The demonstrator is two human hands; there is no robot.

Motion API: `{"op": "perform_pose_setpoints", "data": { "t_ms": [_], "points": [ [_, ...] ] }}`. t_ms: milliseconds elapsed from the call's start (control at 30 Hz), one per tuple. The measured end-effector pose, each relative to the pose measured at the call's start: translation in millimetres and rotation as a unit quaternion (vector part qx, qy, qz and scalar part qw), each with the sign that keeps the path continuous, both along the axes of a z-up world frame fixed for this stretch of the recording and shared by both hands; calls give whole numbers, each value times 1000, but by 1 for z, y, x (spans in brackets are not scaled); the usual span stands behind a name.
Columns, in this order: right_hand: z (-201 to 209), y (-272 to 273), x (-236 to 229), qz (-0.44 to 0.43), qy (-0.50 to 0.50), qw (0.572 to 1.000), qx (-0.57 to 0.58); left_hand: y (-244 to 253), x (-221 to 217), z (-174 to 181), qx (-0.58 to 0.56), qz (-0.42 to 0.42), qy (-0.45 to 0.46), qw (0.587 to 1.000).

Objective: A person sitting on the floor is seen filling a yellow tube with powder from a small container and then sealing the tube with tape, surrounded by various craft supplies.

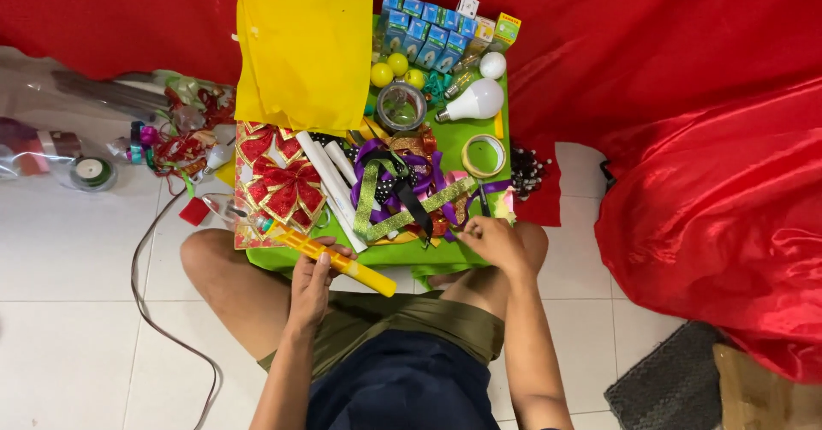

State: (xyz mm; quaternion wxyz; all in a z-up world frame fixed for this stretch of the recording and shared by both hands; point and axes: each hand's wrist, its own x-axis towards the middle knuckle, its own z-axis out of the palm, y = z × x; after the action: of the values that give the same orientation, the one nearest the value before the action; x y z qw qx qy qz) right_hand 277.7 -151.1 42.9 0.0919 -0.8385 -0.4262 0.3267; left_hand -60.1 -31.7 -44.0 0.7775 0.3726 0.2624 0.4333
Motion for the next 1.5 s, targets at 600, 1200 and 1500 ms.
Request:
{"op": "perform_pose_setpoints", "data": {
  "t_ms": [600,1200,1500],
  "points": [
    [-29,3,-27,-95,-129,983,93,-3,4,11,2,-8,21,1000],
    [27,-16,-18,-26,-91,928,361,64,55,88,273,-74,543,791],
    [19,-17,-27,-16,-184,863,470,66,68,119,336,-59,614,712]
  ]
}}
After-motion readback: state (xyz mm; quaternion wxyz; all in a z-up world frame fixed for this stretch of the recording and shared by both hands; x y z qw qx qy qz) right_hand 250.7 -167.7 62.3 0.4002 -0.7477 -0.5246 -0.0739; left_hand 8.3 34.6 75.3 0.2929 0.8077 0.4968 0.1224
